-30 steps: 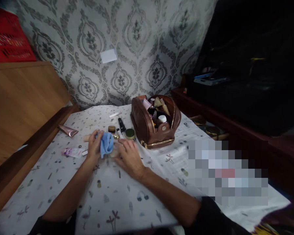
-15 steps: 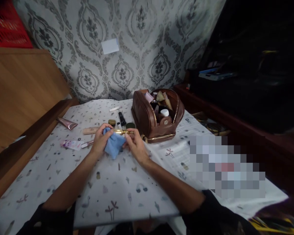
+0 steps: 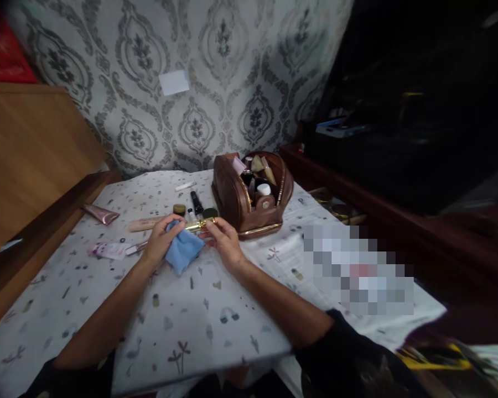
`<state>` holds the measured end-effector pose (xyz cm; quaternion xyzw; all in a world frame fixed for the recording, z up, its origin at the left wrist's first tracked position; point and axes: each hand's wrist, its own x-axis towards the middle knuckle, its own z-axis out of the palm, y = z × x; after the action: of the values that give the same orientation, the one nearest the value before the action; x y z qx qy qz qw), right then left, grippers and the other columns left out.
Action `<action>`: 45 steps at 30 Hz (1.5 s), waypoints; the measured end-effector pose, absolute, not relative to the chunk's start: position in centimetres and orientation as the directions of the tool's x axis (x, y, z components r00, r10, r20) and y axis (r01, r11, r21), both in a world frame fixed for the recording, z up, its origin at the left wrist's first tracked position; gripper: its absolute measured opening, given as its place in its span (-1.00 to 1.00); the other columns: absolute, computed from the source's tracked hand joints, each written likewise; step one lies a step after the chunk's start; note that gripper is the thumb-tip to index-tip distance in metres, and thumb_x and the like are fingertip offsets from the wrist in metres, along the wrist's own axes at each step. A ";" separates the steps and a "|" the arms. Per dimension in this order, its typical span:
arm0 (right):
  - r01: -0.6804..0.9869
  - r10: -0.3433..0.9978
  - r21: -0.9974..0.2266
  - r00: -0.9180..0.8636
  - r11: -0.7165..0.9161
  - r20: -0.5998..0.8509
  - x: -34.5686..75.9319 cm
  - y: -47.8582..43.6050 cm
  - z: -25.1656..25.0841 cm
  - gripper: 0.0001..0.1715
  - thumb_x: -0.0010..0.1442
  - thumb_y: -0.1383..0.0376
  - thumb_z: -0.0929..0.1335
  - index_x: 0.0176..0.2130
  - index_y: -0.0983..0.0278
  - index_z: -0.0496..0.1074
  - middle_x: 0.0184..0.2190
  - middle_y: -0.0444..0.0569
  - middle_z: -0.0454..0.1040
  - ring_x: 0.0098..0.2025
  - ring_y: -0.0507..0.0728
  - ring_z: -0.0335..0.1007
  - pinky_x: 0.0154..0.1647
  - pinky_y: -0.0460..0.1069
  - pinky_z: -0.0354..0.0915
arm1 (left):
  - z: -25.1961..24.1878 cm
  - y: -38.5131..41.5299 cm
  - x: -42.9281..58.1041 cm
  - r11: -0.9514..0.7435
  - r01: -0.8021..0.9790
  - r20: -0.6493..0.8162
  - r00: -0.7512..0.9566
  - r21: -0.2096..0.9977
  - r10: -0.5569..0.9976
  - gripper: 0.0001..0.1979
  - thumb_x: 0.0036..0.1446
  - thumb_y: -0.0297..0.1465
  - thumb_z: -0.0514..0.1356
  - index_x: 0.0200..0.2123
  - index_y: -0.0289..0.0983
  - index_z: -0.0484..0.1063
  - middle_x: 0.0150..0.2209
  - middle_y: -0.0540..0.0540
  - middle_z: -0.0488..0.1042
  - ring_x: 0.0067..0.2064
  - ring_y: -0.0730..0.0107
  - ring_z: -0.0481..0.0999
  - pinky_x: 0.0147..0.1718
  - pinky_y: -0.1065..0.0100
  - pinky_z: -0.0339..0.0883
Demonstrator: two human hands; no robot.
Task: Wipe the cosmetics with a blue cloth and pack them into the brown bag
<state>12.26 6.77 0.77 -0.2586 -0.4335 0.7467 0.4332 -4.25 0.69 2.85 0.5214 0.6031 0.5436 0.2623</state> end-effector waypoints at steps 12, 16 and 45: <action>-0.339 0.802 -0.941 -0.567 -0.019 0.188 11.8 5.9 0.1 -0.41 -0.02 -0.21 0.42 -0.40 0.23 0.32 -0.49 -0.16 0.43 -0.44 0.07 0.40 -0.45 -0.06 0.30 | 5.4 -1.1 -1.8 -0.151 0.765 0.595 -0.344 0.627 0.726 -0.69 0.22 -0.11 0.05 -0.11 -0.15 0.39 -0.14 -0.08 0.50 -0.11 0.19 0.49 -0.10 0.22 0.38; -0.356 0.845 -0.932 -0.479 0.063 0.239 11.8 5.9 -0.2 -0.44 -0.02 -0.17 0.44 -0.45 0.23 0.33 -0.52 -0.20 0.33 -0.45 0.02 0.27 -0.38 -0.06 0.28 | 3.7 -1.2 -0.3 -0.275 0.832 0.472 0.017 0.482 0.881 -0.63 0.26 -0.12 -0.01 0.01 -0.13 0.38 -0.06 -0.14 0.51 -0.01 0.13 0.51 -0.06 0.22 0.39; -0.466 0.809 -0.869 -0.569 -0.168 0.148 11.7 5.0 0.7 -0.48 -0.26 0.01 0.59 -0.51 0.30 0.39 -0.60 -0.26 0.33 -0.56 -0.08 0.16 -0.51 -0.11 0.12 | 3.2 -0.9 -1.6 -0.124 0.731 0.367 -0.182 0.671 0.912 -0.59 0.29 -0.08 -0.03 -0.18 -0.23 0.46 -0.45 0.04 0.46 -0.40 0.34 0.43 -0.39 0.40 0.28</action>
<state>11.69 5.04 0.68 -0.1781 -0.4817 0.7433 0.4287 -1.64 -0.91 3.18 0.6296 0.6524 0.4068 0.1117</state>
